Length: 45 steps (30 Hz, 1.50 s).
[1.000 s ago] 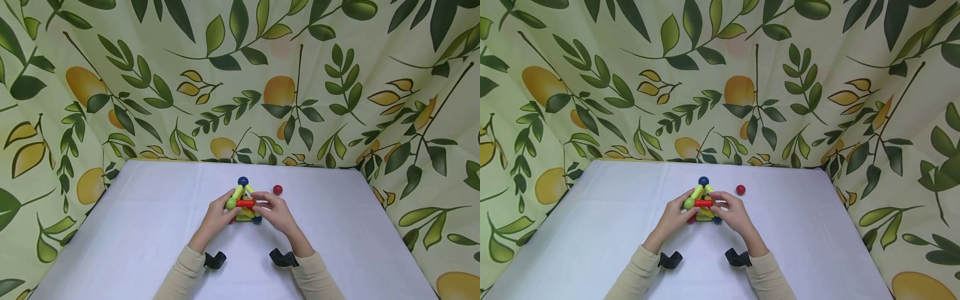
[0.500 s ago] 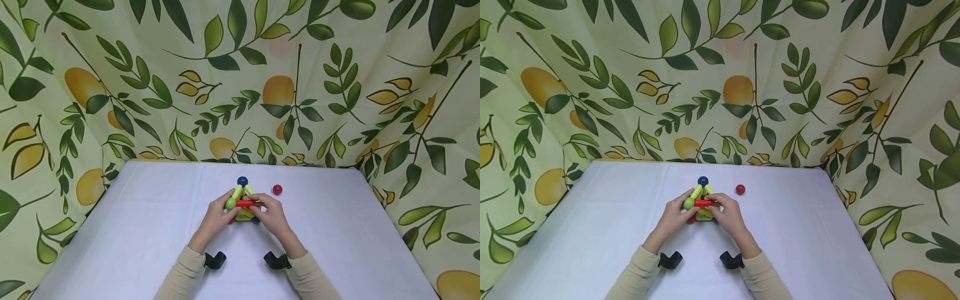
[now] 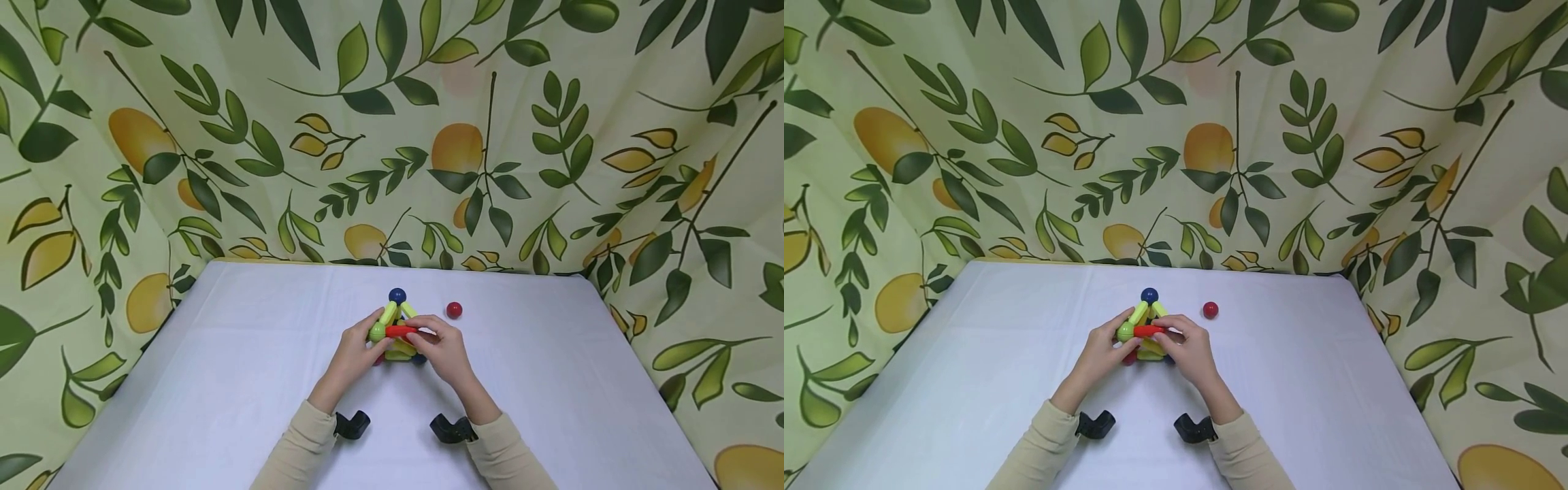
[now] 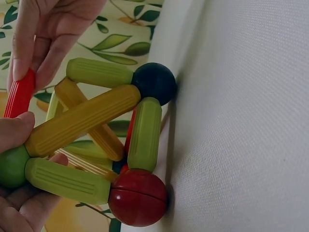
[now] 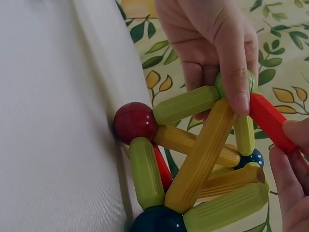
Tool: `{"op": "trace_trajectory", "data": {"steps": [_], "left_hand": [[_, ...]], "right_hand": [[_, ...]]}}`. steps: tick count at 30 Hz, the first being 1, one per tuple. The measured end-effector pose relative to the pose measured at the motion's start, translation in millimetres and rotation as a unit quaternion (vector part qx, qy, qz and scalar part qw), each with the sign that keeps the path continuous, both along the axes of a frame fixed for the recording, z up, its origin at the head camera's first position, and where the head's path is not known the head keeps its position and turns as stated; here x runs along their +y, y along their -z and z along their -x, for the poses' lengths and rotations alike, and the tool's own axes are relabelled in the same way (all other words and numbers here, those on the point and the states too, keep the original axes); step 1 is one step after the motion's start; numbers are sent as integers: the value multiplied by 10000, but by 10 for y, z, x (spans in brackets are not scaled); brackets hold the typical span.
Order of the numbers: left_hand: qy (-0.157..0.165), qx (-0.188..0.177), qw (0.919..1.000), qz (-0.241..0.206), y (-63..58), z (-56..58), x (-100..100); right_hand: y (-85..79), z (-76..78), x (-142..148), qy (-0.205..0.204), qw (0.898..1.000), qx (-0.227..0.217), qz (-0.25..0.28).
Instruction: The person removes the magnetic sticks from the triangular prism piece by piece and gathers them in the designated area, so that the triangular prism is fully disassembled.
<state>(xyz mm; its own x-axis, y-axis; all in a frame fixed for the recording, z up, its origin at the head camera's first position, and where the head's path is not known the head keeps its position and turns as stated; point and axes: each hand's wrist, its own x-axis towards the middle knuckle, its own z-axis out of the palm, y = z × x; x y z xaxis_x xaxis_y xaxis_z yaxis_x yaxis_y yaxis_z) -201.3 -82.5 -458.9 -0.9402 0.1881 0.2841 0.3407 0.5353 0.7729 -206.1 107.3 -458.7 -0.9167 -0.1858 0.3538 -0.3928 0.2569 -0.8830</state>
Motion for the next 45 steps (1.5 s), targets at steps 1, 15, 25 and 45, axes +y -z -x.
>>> {"op": "trace_trajectory", "data": {"steps": [1, 15, 25, 45], "left_hand": [[17, 44, 10000, 25, 2, 2, 2], [-216, -44, 9997, 48, -3, 5, 11], [-67, -47, 10000, 16, 21, -14, -6], [-43, -132, 9999, -88, 12, -10, 8]], "right_hand": [[-6, 1, 6, -41, 9999, -110, 110], [-121, 20, 188, -538, 9928, -594, 893], [-98, 179, 697, 542, 9922, -485, 1014], [435, 439, 1314, 1872, 9625, -1962, 92]]}}
